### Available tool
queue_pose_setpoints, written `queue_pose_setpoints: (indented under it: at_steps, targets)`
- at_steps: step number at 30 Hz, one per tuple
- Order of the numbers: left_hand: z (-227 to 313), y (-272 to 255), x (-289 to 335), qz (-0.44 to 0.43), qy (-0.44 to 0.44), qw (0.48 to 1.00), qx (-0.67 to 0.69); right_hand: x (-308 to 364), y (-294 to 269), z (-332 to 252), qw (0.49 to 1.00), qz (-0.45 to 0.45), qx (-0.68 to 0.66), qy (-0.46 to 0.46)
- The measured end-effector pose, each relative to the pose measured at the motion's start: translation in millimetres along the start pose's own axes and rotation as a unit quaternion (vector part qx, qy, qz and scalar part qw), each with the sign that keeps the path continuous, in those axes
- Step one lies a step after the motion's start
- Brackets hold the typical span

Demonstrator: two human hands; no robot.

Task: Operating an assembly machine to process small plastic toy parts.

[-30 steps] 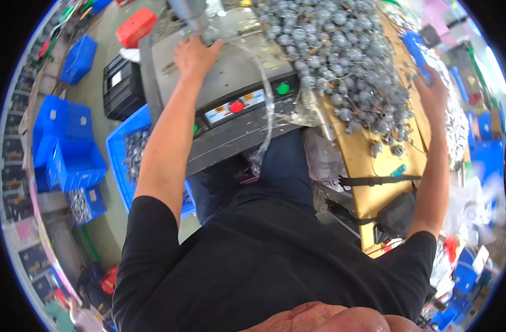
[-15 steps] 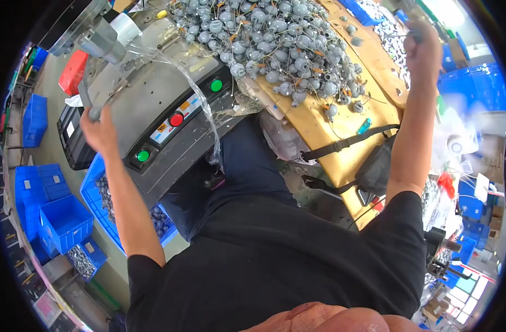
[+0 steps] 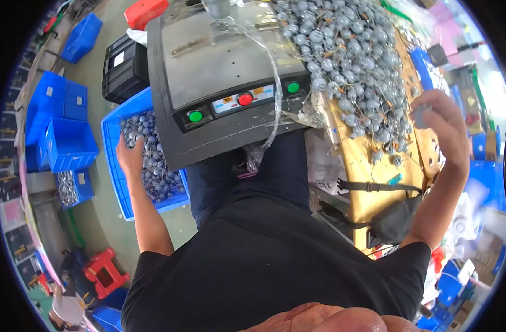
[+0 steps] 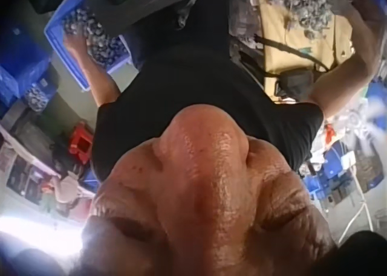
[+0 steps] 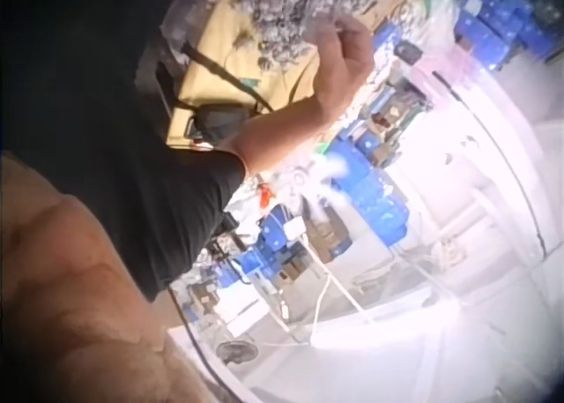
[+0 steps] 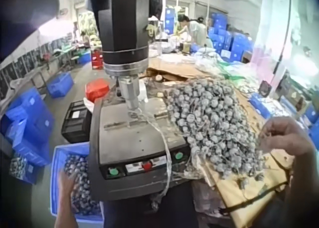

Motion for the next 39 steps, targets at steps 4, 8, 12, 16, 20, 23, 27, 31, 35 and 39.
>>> queue_pose_setpoints:
  at_steps: [4,8,12,16,20,23,27,31,35,39]
  targets:
    - [124.2,14.9,18.0,-0.026,0.102,0.981,0.162,-15.2,61.0,-50.0,0.995,-0.072,0.066,-0.029]
    - [169.6,49.0,46.1,-0.079,0.112,0.975,0.177,-56.7,131.5,-98.9,0.970,-0.135,0.160,-0.123]
    - [151.7,64.9,57.7,-0.056,0.077,0.967,0.237,-93.8,221.4,-137.0,0.976,-0.172,-0.026,-0.129]
    - [157.4,64.1,56.0,-0.056,0.079,0.960,0.264,-152.2,289.5,-131.4,0.962,-0.092,0.024,-0.257]
    - [155.8,62.5,55.1,-0.054,0.071,0.964,0.250,-206.9,340.2,-88.6,0.956,0.041,0.037,-0.290]
    - [156.1,59.3,55.9,-0.041,0.080,0.967,0.240,-243.3,358.7,-37.3,0.957,0.079,0.038,-0.276]
    - [156.9,59.1,55.2,-0.047,0.075,0.969,0.232,-262.3,361.3,-12.7,0.965,0.116,0.025,-0.235]
    - [156.3,60.3,56.7,-0.046,0.068,0.968,0.237,-267.0,360.2,-17.5,0.969,0.099,0.066,-0.214]
    - [156.1,60.2,55.5,-0.041,0.076,0.966,0.245,-274.1,355.4,-19.8,0.987,0.051,0.089,-0.121]
    - [158.1,62.8,56.6,-0.046,0.069,0.965,0.249,-285.4,365.5,-4.7,0.986,0.058,0.103,-0.115]
Point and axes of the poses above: each hand's wrist, its own x-axis away from the middle knuckle, its own y-axis out of the palm, z = x × y, the point moved 8 cm from there along -x, towards the middle knuckle, and after that the axes turned 11 degrees about z, right-handed, at the moved point
